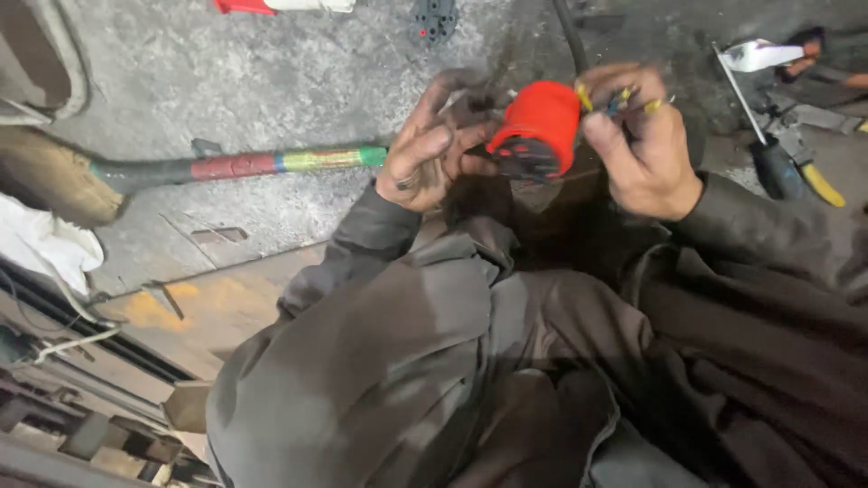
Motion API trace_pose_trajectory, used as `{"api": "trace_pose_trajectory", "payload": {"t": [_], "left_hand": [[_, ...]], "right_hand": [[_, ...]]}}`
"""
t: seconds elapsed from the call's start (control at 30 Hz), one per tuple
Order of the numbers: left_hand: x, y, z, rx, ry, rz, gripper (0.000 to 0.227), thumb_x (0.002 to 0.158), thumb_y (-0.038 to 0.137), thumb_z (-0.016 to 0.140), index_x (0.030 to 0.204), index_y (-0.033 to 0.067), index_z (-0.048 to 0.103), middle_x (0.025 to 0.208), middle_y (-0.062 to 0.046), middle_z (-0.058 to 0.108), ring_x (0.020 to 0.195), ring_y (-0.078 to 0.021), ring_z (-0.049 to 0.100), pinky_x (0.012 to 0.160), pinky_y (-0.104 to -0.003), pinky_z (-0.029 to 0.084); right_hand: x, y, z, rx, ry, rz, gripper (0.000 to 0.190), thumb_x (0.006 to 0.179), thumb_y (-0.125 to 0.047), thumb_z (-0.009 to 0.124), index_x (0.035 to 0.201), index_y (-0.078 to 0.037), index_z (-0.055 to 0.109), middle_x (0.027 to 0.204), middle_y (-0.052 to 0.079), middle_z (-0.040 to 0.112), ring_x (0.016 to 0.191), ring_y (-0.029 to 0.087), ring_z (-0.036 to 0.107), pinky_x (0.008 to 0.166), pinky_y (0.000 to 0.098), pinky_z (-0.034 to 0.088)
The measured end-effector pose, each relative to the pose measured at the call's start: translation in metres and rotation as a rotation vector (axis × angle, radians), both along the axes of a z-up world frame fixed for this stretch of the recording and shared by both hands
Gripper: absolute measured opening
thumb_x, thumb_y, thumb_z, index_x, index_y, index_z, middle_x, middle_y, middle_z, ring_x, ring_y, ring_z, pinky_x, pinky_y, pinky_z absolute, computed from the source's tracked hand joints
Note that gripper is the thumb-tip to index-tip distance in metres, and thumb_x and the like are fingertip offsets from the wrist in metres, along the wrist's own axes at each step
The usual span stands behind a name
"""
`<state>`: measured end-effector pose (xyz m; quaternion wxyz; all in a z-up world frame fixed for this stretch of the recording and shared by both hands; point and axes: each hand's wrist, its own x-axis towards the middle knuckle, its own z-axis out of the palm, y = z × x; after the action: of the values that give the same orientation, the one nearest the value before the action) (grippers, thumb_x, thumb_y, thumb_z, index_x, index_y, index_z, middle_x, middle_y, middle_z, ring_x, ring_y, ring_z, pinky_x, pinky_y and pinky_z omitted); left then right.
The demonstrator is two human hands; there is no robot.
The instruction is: The person strips the ends of several colored wires, inserts them into the terminals of a red industrial plug, and tightens each terminal with a screwdriver. The person then attaches a white connector housing to the red plug body and gives a final tightening.
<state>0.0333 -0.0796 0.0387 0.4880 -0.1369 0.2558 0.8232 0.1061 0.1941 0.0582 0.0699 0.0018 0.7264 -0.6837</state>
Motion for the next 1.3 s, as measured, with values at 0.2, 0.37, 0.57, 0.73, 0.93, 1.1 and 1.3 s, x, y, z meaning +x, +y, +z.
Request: {"api": "trace_pose_trajectory", "payload": {"t": [0.2,0.37,0.57,0.73,0.93,1.1,1.3], "left_hand": [[-0.024,0.057,0.044,-0.261,0.496,-0.247,0.054,0.103,0.023,0.07,0.149,0.0114,0.045,0.144,-0.012,0.054,0.119,-0.0233,0.062,0.098,-0.04,0.061],[-0.03,0.075,0.058,-0.143,-0.071,-0.23,0.064,0.105,0.035,0.051,0.16,0.0097,0.029,0.133,-0.022,0.061,0.1,-0.0356,0.073,0.082,-0.046,0.068],[-0.032,0.052,0.042,0.024,-0.039,0.056,0.052,0.111,0.039,0.048,0.15,0.004,0.045,0.13,-0.023,0.067,0.108,-0.0354,0.073,0.09,-0.044,0.067],[-0.042,0.051,0.053,0.002,-0.039,0.189,0.055,0.112,0.039,0.048,0.157,0.008,0.042,0.136,-0.023,0.066,0.113,-0.0386,0.073,0.096,-0.048,0.066],[-0.038,0.053,0.044,0.179,0.096,0.3,0.045,0.12,0.033,0.047,0.155,0.0043,0.048,0.147,-0.022,0.064,0.133,-0.0423,0.066,0.122,-0.059,0.054],[-0.036,0.058,0.054,0.213,0.104,0.409,0.038,0.12,0.02,0.045,0.153,0.0041,0.049,0.147,-0.019,0.064,0.137,-0.0371,0.064,0.126,-0.058,0.049],[-0.034,0.062,0.061,0.237,0.176,0.485,0.038,0.117,0.016,0.043,0.15,-0.0009,0.052,0.144,-0.02,0.065,0.138,-0.035,0.062,0.129,-0.063,0.043]], "right_hand": [[-0.02,-0.003,0.02,0.004,0.077,-0.181,0.015,0.11,0.002,0.045,0.124,0.005,0.038,0.125,0.026,0.054,0.108,0.033,0.057,0.101,0.0418,0.047],[-0.029,0.0,0.037,0.175,0.118,-0.165,0.014,0.105,0.01,0.05,0.116,0.008,0.043,0.125,0.023,0.051,0.093,0.027,0.047,0.086,0.0392,0.042],[-0.025,0.028,0.045,-0.012,0.101,-0.224,0.032,0.114,0.016,0.06,0.138,0.004,0.043,0.112,0.021,0.058,0.09,0.03,0.064,0.083,0.0389,0.058],[-0.034,0.035,0.076,0.169,0.165,-0.075,0.017,0.105,0.021,0.071,0.109,0.018,0.055,0.115,0.033,0.065,0.078,0.027,0.05,0.075,0.0369,0.041],[-0.045,0.014,0.096,0.273,0.177,0.007,0.017,0.095,0.016,0.08,0.101,0.02,0.064,0.107,0.032,0.069,0.07,0.025,0.05,0.066,0.0342,0.038],[-0.06,-0.003,0.12,0.395,0.19,0.036,0.016,0.093,0.016,0.081,0.101,0.02,0.067,0.105,0.029,0.069,0.074,0.028,0.051,0.07,0.0369,0.04],[-0.064,-0.012,0.117,0.449,0.248,0.059,0.017,0.09,0.011,0.082,0.098,0.017,0.069,0.103,0.026,0.071,0.077,0.031,0.051,0.075,0.0388,0.041]]}}
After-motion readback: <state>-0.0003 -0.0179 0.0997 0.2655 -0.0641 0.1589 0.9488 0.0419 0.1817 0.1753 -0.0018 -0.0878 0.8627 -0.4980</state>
